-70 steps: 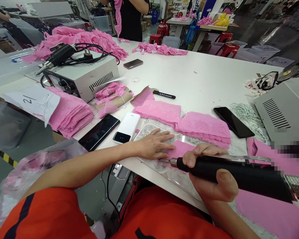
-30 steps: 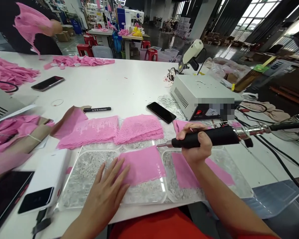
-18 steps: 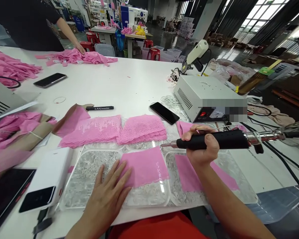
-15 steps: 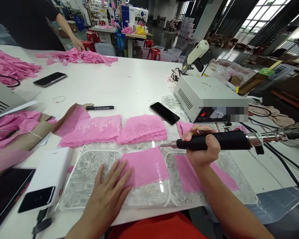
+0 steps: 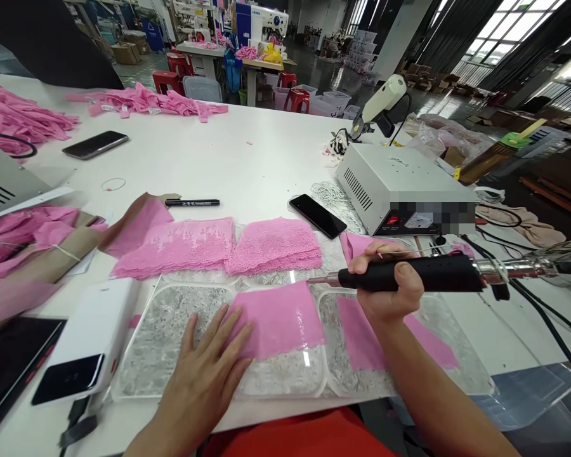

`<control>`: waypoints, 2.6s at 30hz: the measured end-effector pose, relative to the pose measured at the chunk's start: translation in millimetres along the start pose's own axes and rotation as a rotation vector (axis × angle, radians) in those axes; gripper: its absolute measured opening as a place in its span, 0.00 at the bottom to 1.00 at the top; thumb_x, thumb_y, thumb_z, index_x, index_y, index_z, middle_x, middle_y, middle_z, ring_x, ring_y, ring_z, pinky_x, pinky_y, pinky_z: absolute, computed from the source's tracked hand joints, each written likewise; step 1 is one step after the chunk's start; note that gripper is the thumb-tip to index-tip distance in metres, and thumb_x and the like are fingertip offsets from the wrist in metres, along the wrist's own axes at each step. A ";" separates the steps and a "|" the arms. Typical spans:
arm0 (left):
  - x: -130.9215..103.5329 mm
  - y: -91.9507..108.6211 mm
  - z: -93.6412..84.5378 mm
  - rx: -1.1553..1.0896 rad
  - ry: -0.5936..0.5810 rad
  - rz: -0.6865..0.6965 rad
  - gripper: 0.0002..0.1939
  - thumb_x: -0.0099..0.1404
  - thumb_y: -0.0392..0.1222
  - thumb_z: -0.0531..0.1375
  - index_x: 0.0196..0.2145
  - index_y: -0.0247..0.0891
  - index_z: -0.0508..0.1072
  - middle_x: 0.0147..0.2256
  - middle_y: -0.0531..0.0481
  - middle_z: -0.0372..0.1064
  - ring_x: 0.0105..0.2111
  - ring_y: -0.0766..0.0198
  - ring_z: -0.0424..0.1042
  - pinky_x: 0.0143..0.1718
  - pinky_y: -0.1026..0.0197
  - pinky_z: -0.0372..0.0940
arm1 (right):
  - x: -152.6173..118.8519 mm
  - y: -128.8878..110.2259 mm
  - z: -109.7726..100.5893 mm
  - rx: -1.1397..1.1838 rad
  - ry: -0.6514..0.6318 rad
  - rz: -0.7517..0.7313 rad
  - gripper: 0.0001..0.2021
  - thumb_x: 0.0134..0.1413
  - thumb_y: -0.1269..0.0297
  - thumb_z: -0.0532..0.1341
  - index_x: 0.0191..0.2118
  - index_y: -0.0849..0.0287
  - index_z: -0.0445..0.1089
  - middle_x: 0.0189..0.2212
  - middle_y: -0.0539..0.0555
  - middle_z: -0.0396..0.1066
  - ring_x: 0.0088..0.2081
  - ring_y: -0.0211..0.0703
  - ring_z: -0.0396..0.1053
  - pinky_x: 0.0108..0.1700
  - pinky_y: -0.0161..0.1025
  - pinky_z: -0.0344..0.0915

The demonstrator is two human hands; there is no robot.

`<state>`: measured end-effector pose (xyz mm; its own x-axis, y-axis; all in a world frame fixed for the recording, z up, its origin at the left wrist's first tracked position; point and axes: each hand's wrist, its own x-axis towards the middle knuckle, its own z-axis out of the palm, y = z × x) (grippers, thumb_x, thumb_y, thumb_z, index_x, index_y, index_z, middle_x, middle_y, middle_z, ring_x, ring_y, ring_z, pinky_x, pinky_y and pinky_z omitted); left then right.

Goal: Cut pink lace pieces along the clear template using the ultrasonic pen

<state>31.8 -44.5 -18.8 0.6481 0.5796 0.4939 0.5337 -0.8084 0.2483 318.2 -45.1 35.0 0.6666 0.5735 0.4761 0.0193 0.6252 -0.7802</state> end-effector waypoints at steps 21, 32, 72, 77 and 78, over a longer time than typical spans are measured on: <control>-6.7 3.3 -1.6 0.121 -0.060 0.010 0.16 0.70 0.40 0.53 0.54 0.40 0.69 0.59 0.45 0.64 0.64 0.53 0.53 0.66 0.42 0.34 | -2.6 -8.4 5.8 -0.053 0.054 0.127 0.06 0.38 0.62 0.57 0.22 0.56 0.69 0.24 0.49 0.64 0.19 0.35 0.63 0.21 0.40 0.62; -22.4 11.3 -12.1 0.099 0.012 -0.034 0.16 0.69 0.36 0.55 0.53 0.37 0.70 0.56 0.44 0.67 0.63 0.52 0.57 0.66 0.40 0.38 | -34.5 1.2 76.8 0.122 -0.162 0.207 0.08 0.45 0.59 0.59 0.30 0.57 0.68 0.28 0.48 0.65 0.20 0.34 0.66 0.23 0.38 0.66; -35.2 13.9 -15.8 0.073 0.063 -0.085 0.17 0.68 0.36 0.56 0.54 0.36 0.69 0.55 0.42 0.68 0.63 0.50 0.57 0.66 0.39 0.40 | -49.5 12.6 96.2 0.167 -0.272 0.221 0.07 0.46 0.61 0.59 0.29 0.58 0.69 0.27 0.49 0.65 0.19 0.34 0.65 0.22 0.38 0.65; -41.6 16.4 -19.1 0.066 0.073 -0.086 0.17 0.67 0.35 0.57 0.53 0.35 0.70 0.54 0.41 0.69 0.63 0.50 0.56 0.66 0.38 0.40 | -55.8 7.0 94.2 0.163 -0.317 0.279 0.07 0.46 0.60 0.60 0.30 0.58 0.69 0.29 0.49 0.64 0.21 0.34 0.66 0.23 0.38 0.64; -42.5 16.9 -19.3 0.063 0.079 -0.090 0.16 0.67 0.35 0.57 0.53 0.35 0.70 0.54 0.41 0.69 0.63 0.50 0.57 0.66 0.38 0.40 | -57.0 6.8 94.6 0.164 -0.328 0.277 0.08 0.46 0.60 0.60 0.30 0.58 0.69 0.29 0.49 0.64 0.21 0.34 0.66 0.23 0.38 0.65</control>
<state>2.8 -84.8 -19.5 0.5532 0.6373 0.5365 0.6223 -0.7443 0.2425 209.9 -23.5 40.9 0.3584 0.8517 0.3823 -0.2620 0.4848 -0.8345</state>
